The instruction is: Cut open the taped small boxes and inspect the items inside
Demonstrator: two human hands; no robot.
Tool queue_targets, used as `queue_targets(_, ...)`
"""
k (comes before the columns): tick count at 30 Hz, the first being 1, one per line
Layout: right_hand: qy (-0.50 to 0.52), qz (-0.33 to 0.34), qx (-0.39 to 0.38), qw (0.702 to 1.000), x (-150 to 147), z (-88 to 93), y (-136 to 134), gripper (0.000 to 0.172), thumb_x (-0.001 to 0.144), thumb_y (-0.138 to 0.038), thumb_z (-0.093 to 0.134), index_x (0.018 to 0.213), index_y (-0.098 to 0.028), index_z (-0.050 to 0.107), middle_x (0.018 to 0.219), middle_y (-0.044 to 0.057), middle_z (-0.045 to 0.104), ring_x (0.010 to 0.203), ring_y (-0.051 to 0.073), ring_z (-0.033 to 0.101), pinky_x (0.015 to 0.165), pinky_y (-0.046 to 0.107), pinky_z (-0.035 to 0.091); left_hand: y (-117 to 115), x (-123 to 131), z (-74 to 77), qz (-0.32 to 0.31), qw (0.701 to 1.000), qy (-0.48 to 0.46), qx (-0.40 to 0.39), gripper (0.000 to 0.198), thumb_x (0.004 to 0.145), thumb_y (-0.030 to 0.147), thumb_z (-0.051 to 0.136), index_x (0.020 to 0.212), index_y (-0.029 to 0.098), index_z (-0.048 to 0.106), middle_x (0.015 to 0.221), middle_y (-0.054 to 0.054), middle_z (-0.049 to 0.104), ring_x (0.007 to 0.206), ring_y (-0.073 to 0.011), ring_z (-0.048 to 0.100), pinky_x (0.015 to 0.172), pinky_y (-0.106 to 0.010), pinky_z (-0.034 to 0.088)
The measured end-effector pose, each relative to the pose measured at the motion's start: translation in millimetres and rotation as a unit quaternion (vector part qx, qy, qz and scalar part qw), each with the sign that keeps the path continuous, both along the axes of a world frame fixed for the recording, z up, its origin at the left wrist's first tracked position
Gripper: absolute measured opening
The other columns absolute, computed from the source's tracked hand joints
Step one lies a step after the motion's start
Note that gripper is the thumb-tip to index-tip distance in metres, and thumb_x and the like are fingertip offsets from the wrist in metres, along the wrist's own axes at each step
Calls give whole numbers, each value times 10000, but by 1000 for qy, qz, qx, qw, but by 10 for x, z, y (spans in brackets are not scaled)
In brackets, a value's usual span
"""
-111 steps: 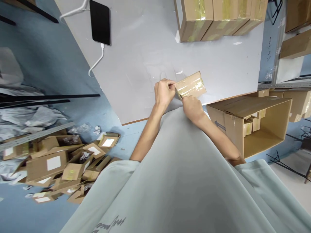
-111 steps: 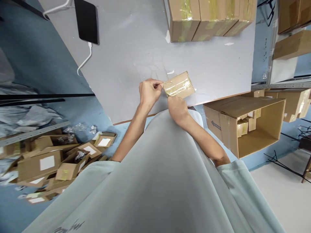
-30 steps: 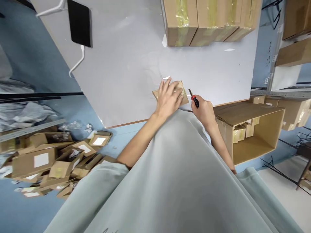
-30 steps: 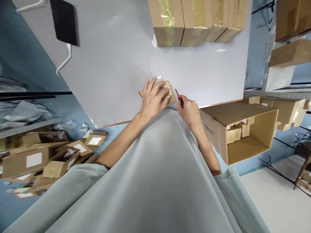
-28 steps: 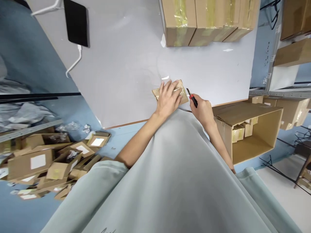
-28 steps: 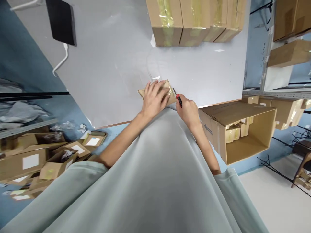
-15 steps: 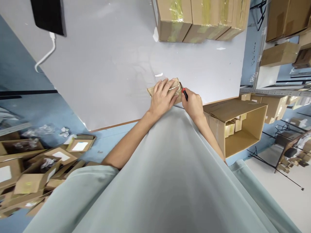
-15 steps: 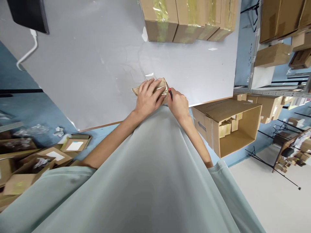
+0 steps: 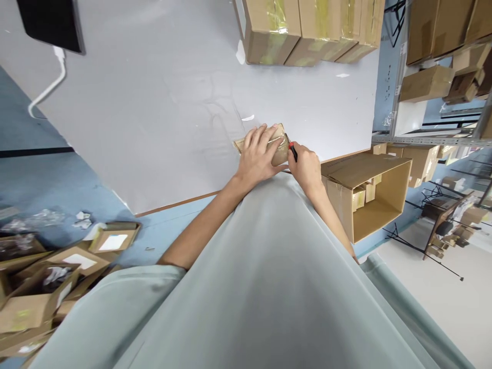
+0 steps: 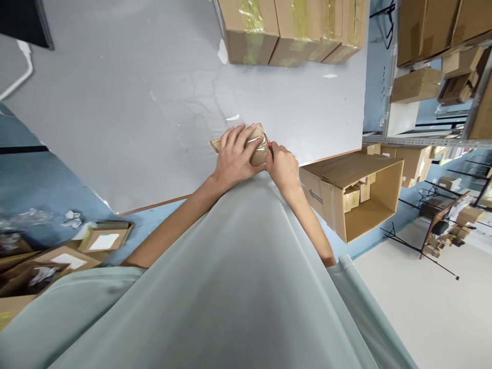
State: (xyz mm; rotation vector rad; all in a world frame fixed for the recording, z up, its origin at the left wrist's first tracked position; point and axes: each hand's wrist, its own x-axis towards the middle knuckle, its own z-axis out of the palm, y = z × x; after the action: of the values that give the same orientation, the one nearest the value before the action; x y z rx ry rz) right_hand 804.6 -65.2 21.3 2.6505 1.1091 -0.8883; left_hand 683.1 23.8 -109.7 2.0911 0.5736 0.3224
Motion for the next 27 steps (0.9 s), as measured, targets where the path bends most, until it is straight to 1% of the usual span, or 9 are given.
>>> queue_targets(3,5,-1,7,1000,-3,15,-31,407,1188,-239,396,1434,-183,715,1311,172,833,1142,318,766,963,360,503,6,0,-1,1,1000,-1,-10,685,931,717,835,1483,325,730,1811,-140,542,1734,-485,414,1441,-742,215)
queue_targets(9,3,-8,2,1000,-3,57,-55,401,1184,-251,415,1427,-197,730,1295,162,851,1120,317,773,943,355,508,12,12,-3,3,1000,-6,-19,613,966,663,795,1471,321,736,1812,-130,543,1725,-487,427,1434,-748,226)
queue_targets(18,4,-4,-6,1000,-14,48,-67,416,1191,-259,411,1451,-193,728,1315,171,848,1138,324,777,969,368,518,2,6,-8,-1,1000,0,-6,590,981,592,785,1499,319,716,1815,-133,542,1721,-469,442,1427,-739,239)
queue_targets(24,-11,3,-39,999,-84,91,5,406,1194,-233,415,1486,-184,692,1328,196,833,1184,345,785,993,390,552,-15,16,11,10,1000,-5,-12,577,980,622,784,1468,319,725,1799,-129,563,1710,-468,453,1424,-724,256)
queue_targets(27,-35,-1,-61,998,-123,40,93,398,1207,-202,392,1482,-162,677,1328,215,821,1181,336,801,999,394,581,-36,29,5,6,1000,-4,-11,543,984,615,784,1437,318,737,1804,-123,557,1702,-464,463,1420,-715,274)
